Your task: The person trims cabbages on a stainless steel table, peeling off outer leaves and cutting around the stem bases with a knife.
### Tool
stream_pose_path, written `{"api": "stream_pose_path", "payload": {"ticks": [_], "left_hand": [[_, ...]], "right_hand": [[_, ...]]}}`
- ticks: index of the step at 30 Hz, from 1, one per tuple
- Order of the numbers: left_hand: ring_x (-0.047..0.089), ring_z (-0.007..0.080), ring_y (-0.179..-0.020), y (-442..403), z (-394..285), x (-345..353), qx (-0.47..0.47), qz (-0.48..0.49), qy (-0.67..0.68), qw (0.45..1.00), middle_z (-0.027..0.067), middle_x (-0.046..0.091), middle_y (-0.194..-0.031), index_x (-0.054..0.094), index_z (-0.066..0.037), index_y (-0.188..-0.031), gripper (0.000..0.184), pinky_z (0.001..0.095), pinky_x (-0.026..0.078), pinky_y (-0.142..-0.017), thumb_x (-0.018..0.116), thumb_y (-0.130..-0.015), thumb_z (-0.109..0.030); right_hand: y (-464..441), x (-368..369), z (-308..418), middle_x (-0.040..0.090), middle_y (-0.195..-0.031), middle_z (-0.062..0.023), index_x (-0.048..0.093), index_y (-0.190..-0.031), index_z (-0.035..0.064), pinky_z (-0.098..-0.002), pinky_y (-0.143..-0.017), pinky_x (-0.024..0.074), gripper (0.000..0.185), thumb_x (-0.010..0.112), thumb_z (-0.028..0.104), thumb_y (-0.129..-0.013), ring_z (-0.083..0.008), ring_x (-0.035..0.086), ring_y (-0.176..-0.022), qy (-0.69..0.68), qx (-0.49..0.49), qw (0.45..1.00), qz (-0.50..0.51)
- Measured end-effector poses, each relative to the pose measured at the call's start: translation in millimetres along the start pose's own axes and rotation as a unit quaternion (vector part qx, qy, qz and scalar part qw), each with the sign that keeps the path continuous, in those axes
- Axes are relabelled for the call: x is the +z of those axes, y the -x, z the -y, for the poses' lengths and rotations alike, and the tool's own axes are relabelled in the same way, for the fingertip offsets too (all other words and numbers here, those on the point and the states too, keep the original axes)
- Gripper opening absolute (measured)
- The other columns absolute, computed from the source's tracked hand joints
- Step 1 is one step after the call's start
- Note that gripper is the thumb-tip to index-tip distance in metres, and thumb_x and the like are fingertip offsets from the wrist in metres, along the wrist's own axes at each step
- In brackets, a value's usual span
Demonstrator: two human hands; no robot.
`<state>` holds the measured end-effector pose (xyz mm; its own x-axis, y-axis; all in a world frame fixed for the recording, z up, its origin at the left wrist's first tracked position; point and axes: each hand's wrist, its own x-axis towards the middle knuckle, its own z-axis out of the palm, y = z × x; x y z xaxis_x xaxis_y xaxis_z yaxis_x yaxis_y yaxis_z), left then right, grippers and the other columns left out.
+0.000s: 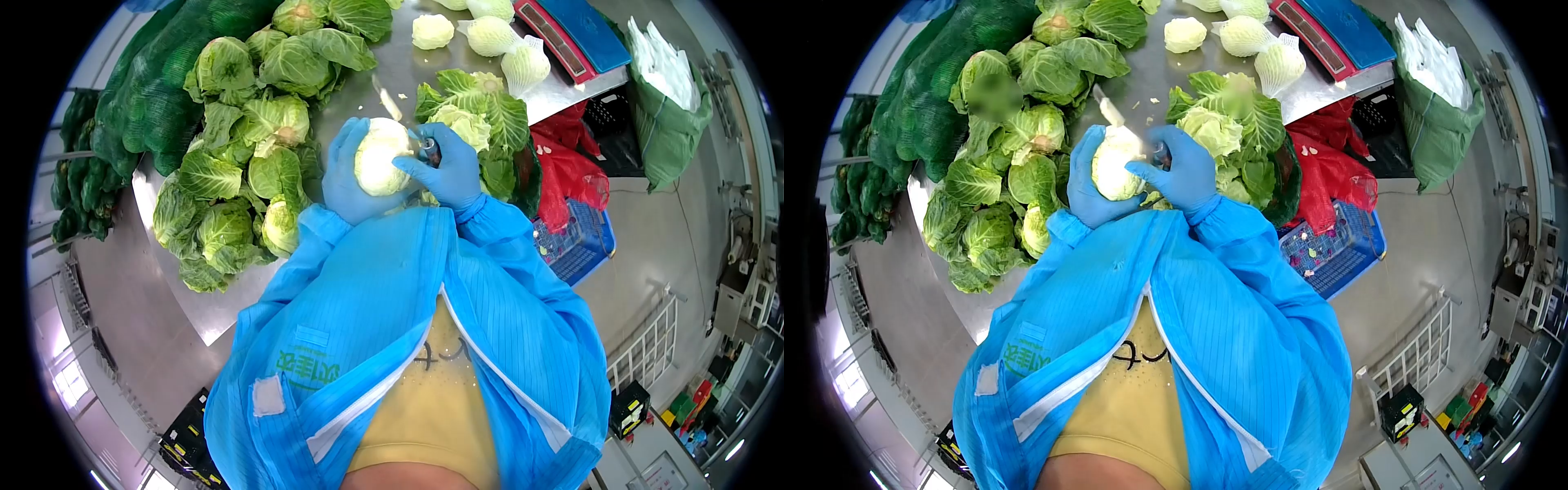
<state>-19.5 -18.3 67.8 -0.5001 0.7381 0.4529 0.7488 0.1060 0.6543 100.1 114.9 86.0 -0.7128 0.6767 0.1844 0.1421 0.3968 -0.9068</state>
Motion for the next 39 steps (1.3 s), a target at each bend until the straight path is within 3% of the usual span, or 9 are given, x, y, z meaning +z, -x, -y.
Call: {"api": "stream_pose_path", "payload": {"ticks": [8, 10, 12, 14, 19, 21, 29, 34, 39], "left_hand": [[0.047, 0.0346, -0.117, 5.4, 1.8, -0.9, -0.029, 0.027, -0.029, 0.999, 0.0191, 0.038, -0.133, 0.038, -0.006, -0.131, 0.099, 0.0407, 0.046, -0.093, 0.085, -0.049, -0.034], [0.047, 0.0350, -0.117, 2.1, 3.3, -1.3, 0.003, 0.003, -0.035, 0.999, 0.0190, 0.038, -0.133, 0.038, -0.006, -0.131, 0.099, 0.0407, 0.047, -0.093, 0.085, -0.049, -0.034], [0.043, 0.0347, -0.120, 2.6, 2.9, -3.2, 0.022, 0.002, -0.003, 1.000, 0.0182, 0.039, -0.132, 0.035, -0.007, -0.133, 0.104, 0.0418, 0.040, -0.099, 0.087, -0.046, -0.026], [0.043, 0.0349, -0.120, 2.5, -0.9, -4.2, 0.002, 0.008, -0.005, 1.000, 0.0184, 0.039, -0.132, 0.035, -0.008, -0.133, 0.104, 0.0421, 0.041, -0.099, 0.087, -0.046, -0.027], [0.042, 0.0356, -0.122, -0.8, -4.2, -4.4, 0.009, 0.007, -0.029, 1.000, 0.0188, 0.038, -0.134, 0.036, -0.010, -0.134, 0.104, 0.0421, 0.042, -0.098, 0.087, -0.045, -0.027], [0.055, 0.0336, -0.108, -2.1, -4.1, -5.0, 0.011, -0.020, -0.047, 0.999, 0.0170, 0.039, -0.133, 0.048, -0.016, -0.127, 0.088, 0.0428, 0.053, -0.080, 0.083, -0.048, -0.035], [0.054, 0.0352, -0.108, -1.5, -2.1, -2.4, 0.005, 0.012, -0.078, 0.997, 0.0162, 0.040, -0.133, 0.047, -0.017, -0.129, 0.089, 0.0426, 0.052, -0.080, 0.083, -0.050, -0.036], [0.043, 0.0360, -0.121, 6.1, 2.2, -2.1, 0.009, 0.004, -0.001, 1.000, 0.0203, 0.036, -0.136, 0.037, -0.009, -0.133, 0.102, 0.0423, 0.042, -0.098, 0.087, -0.047, -0.029], [0.047, 0.0352, -0.118, -0.5, -3.0, -1.5, 0.022, 0.013, 0.002, 1.000, 0.0190, 0.038, -0.135, 0.038, -0.011, -0.132, 0.098, 0.0429, 0.046, -0.093, 0.086, -0.048, -0.030]], "right_hand": [[0.4, 6.8, -18.2, 0.055, -0.067, -0.0078, 0.060, -0.090, 0.0069, -0.0286, -0.053, 0.0445, 0.021, 0.068, 0.019, -0.075, -0.0159, 0.053, -0.053, 0.019, -0.076, 0.996, -0.042], [-9.4, -3.5, -31.6, 0.052, -0.061, -0.0068, 0.060, -0.090, 0.0058, -0.0265, -0.053, 0.0441, 0.018, 0.066, 0.016, -0.076, -0.0130, 0.051, -0.053, 0.048, 0.098, 0.990, -0.090], [-9.6, -2.7, -35.6, 0.051, -0.058, -0.0050, 0.060, -0.089, 0.0054, -0.0257, -0.053, 0.0432, 0.022, 0.070, 0.020, -0.075, -0.0107, 0.048, -0.054, -0.002, 0.051, 0.990, -0.129], [-7.0, -3.2, -22.9, 0.055, -0.063, -0.0038, 0.059, -0.087, 0.0061, -0.0267, -0.054, 0.0429, 0.029, 0.074, 0.025, -0.072, -0.0108, 0.048, -0.056, -0.145, 0.146, 0.978, -0.048], [-9.1, 1.2, -21.4, 0.055, -0.068, -0.0047, 0.058, -0.088, 0.0036, -0.0292, -0.056, 0.0438, 0.046, 0.078, 0.039, -0.066, -0.0144, 0.050, -0.058, -0.059, 0.046, 0.996, 0.051], [-10.4, -3.9, -14.6, 0.055, -0.068, -0.0060, 0.058, -0.087, 0.0038, -0.0302, -0.055, 0.0440, 0.044, 0.077, 0.038, -0.067, -0.0157, 0.051, -0.058, -0.041, 0.054, 0.996, 0.058], [-3.2, 8.7, -39.9, 0.057, -0.067, -0.0099, 0.059, -0.085, 0.0059, -0.0336, -0.053, 0.0457, 0.028, 0.071, 0.029, -0.073, -0.0249, 0.057, -0.058, 0.138, -0.128, 0.982, 0.028], [-14.6, -3.0, -51.3, 0.049, -0.060, -0.0019, 0.063, -0.089, 0.0075, -0.0247, -0.050, 0.0394, 0.019, 0.070, 0.019, -0.076, -0.0091, 0.043, -0.053, -0.034, 0.104, 0.988, -0.108], [-13.5, -8.3, -25.1, 0.042, -0.069, 0.0062, 0.062, -0.112, 0.0053, -0.0187, -0.059, 0.0344, 0.046, 0.079, 0.013, -0.070, -0.0044, 0.038, -0.063, -0.312, 0.112, 0.937, 0.112]]}}
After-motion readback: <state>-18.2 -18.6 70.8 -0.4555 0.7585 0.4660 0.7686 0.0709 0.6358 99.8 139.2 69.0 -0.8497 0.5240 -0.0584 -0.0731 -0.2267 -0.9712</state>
